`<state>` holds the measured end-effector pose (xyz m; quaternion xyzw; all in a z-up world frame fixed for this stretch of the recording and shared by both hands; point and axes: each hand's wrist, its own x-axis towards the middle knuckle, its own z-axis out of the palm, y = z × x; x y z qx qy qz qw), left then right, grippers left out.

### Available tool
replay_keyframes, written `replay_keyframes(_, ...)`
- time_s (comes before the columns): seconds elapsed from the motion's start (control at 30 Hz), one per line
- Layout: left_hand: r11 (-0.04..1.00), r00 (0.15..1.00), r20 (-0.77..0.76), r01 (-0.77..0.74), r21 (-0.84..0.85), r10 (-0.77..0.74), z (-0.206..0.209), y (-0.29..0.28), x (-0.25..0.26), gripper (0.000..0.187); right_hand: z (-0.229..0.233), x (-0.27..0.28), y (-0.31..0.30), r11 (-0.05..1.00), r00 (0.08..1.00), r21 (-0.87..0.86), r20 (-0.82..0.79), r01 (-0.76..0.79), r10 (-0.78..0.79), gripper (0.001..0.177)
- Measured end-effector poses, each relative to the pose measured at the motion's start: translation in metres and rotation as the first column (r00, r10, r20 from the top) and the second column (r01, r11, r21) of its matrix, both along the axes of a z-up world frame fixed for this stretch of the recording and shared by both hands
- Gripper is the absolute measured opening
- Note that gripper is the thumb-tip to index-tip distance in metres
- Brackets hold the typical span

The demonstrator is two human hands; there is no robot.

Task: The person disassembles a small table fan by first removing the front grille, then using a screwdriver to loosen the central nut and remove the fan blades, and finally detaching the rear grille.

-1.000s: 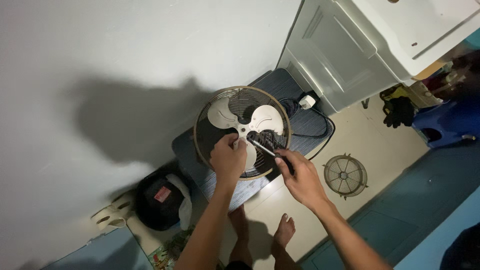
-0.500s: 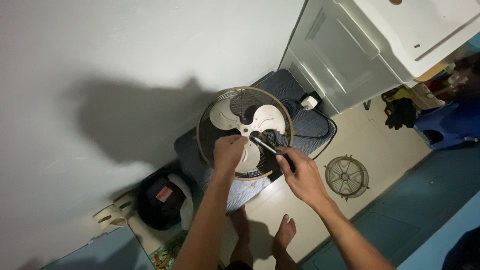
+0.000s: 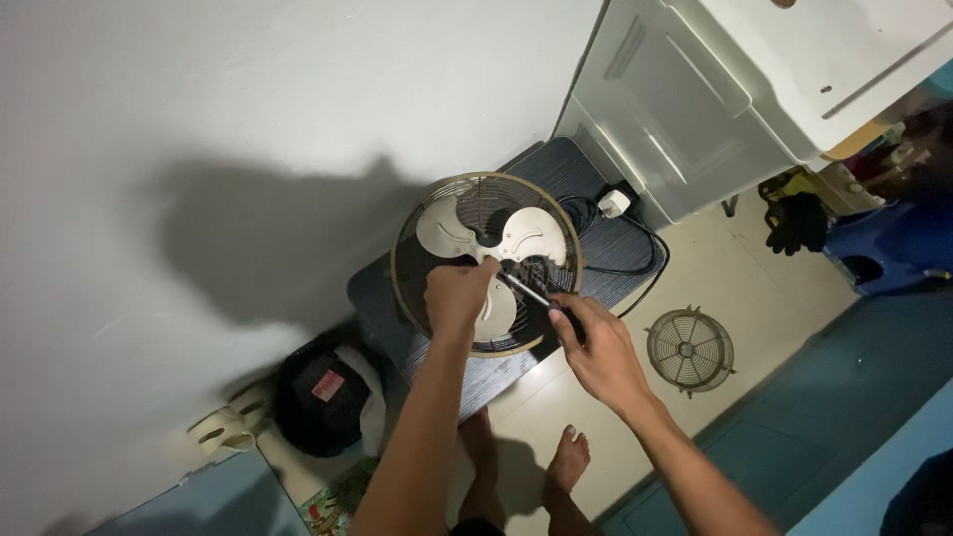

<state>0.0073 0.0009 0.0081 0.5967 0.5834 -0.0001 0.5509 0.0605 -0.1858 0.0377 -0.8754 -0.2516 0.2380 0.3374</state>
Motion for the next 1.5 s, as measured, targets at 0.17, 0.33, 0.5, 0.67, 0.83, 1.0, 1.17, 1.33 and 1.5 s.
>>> replay_keyframes(0.17, 0.998, 0.997, -0.042, 0.06, -0.027, -0.061, 0.003, -0.005, 0.003, 0.04, -0.003, 0.002, 0.001, 0.998, 0.999, -0.051, -0.029, -0.023, 0.022, 0.032)
replay_keyframes(0.33, 0.991, 0.989, -0.128, 0.089, 0.097, -0.076, 0.01, -0.007, 0.007, 0.036, -0.004, -0.001, -0.002, 0.995, 0.996, 0.082, 0.083, -0.052, 0.045, 0.031)
replay_keyframes(0.5, 0.992, 0.989, -0.135, 0.068, 0.111, -0.052, 0.016, -0.017, 0.008, 0.038, -0.002, -0.002, -0.005, 0.98, 0.977, 0.134, 0.172, -0.147, 0.123, 0.032)
replay_keyframes(0.67, 0.991, 0.985, -0.152, -0.065, 0.12, 0.083, 0.017, -0.022, 0.014, 0.037, -0.005, 0.004, -0.008, 0.988, 0.986, 0.078, 0.113, -0.132, 0.122, 0.038)
replay_keyframes(0.83, 0.993, 0.987, -0.13, -0.089, 0.079, 0.099, 0.017, -0.026, 0.015, 0.038, -0.01, 0.008, -0.012, 0.974, 0.962, 0.054, 0.174, -0.221, 0.209, 0.04)
replay_keyframes(1.0, 0.992, 0.983, -0.138, -0.117, 0.044, 0.122, 0.022, -0.023, 0.017, 0.041, -0.001, 0.008, -0.005, 0.973, 0.982, -0.154, 0.051, -0.174, 0.183, 0.044)
replay_keyframes(1.17, 0.988, 0.982, -0.114, -0.151, 0.008, 0.151, 0.021, -0.024, 0.016, 0.039, 0.006, 0.007, -0.003, 0.977, 0.98, 0.087, 0.051, -0.197, 0.193, 0.033)
replay_keyframes(1.33, 0.986, 0.984, -0.061, -0.164, 0.032, 0.166, 0.011, -0.029, 0.016, 0.036, -0.001, 0.007, -0.002, 0.987, 0.985, -0.017, 0.064, -0.161, 0.162, 0.038)
replay_keyframes(1.5, 0.96, 0.967, -0.078, -0.228, 0.163, 0.243, -0.005, -0.04, 0.022, 0.038, -0.007, 0.011, -0.002, 0.978, 0.969, 0.076, 0.169, -0.194, 0.179, 0.035)
